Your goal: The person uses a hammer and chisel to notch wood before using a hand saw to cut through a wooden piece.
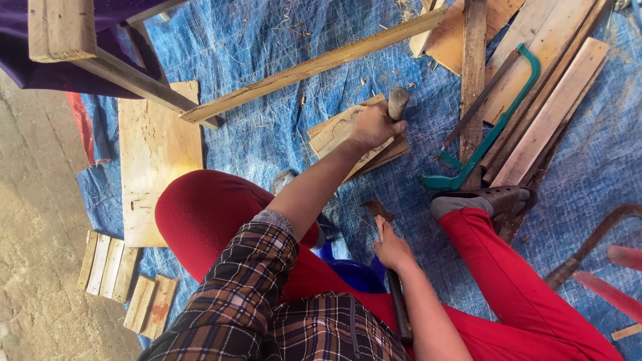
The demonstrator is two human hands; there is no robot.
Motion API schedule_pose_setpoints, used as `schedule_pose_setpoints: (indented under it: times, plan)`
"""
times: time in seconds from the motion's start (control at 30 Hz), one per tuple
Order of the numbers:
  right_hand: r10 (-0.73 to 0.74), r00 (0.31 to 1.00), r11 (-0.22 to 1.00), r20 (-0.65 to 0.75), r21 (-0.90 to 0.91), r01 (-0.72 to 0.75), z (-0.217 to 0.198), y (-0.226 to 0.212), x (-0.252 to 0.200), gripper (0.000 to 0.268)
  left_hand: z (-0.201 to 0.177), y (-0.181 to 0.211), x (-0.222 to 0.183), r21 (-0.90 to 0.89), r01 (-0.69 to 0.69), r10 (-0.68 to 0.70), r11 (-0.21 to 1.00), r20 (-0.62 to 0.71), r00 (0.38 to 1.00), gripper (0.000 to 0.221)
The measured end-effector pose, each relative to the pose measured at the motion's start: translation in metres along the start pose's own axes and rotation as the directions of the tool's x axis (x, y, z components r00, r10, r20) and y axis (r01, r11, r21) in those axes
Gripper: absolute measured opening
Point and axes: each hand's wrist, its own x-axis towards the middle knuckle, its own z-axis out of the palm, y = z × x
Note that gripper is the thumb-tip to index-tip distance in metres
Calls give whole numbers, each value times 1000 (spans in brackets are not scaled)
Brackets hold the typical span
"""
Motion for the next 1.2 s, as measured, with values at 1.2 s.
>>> schedule_pose_setpoints:
  times: [1.2]
  plan:
    - [3, 1000, 1000, 28, -3, -3, -1, -2, -1, 72, -1, 3, -13, 45, 1, -2, 999, 32, 999, 42]
